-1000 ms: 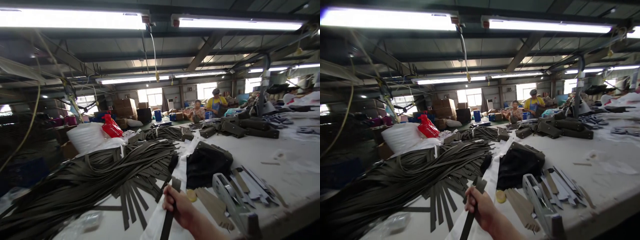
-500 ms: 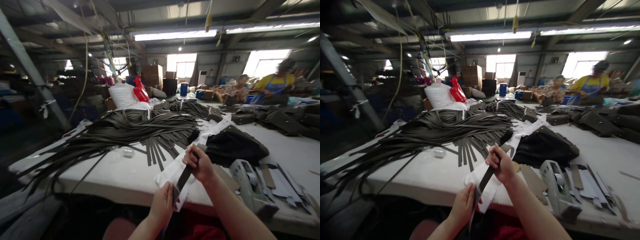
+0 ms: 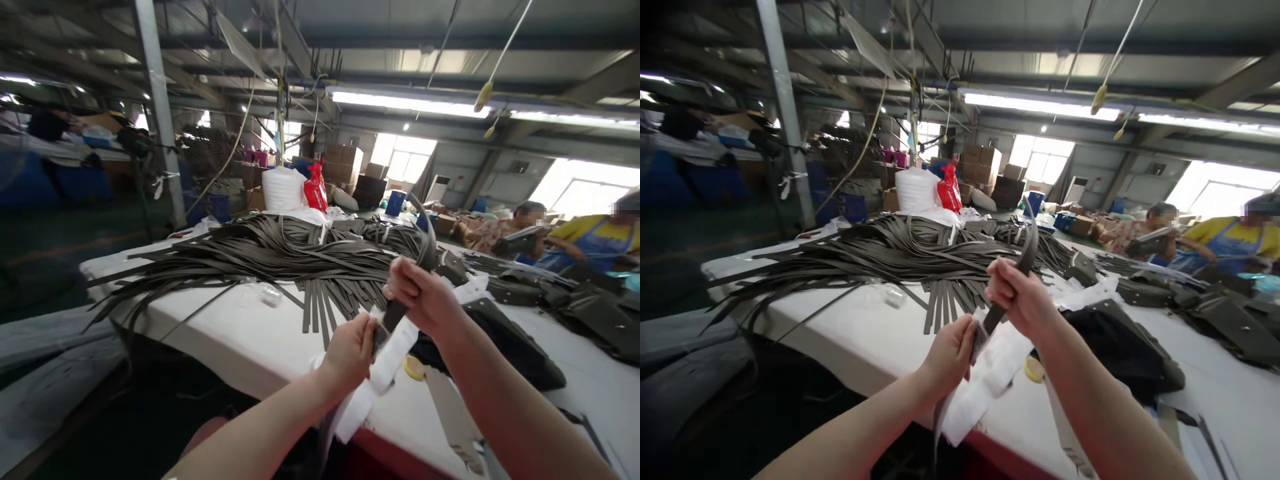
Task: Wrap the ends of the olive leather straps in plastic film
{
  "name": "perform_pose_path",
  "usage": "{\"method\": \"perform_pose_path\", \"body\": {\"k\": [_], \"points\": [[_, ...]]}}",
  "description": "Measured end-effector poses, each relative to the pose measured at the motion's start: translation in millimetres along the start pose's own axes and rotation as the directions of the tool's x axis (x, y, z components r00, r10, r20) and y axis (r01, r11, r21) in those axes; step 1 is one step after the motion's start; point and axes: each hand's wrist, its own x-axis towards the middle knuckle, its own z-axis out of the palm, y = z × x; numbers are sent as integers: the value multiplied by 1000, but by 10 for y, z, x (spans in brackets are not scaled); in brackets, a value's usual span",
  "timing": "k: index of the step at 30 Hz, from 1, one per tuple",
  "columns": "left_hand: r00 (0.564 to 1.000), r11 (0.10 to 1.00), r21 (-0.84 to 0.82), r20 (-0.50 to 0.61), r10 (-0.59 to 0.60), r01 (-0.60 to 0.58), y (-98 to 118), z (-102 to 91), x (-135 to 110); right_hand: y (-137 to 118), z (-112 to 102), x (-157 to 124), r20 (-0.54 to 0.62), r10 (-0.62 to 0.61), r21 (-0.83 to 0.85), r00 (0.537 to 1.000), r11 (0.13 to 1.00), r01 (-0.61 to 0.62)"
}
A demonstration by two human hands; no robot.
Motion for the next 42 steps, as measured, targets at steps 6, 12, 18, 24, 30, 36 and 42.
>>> {"method": "perform_pose_path", "body": {"k": [6,12,18,24,30,36,42], "points": [[1000,1000,25,23,-3,2,-97,70,-51,-501,-118,143,-34,-116,-68,993,991,114],[997,995,-67,6,75,-74,190,59,128,-336,172,60,-9,-73,-52,997,996,72],[979,971,-130,-60,196,-203,515,-28,285,-636,250,80,12,-153,-67,988,986,153],[959,947,-159,-96,266,-278,823,-76,473,-486,265,-3,114,205,-435,972,890,-137],[969,967,-74,-47,241,-244,710,16,540,-752,77,149,-104,-280,-408,954,887,216],[938,940,92,-87,335,-328,814,10,668,-912,80,265,-96,-284,-423,954,879,219],[903,898,163,-71,425,-410,1070,-67,802,-1169,155,285,-82,-496,-525,864,759,386]]}}
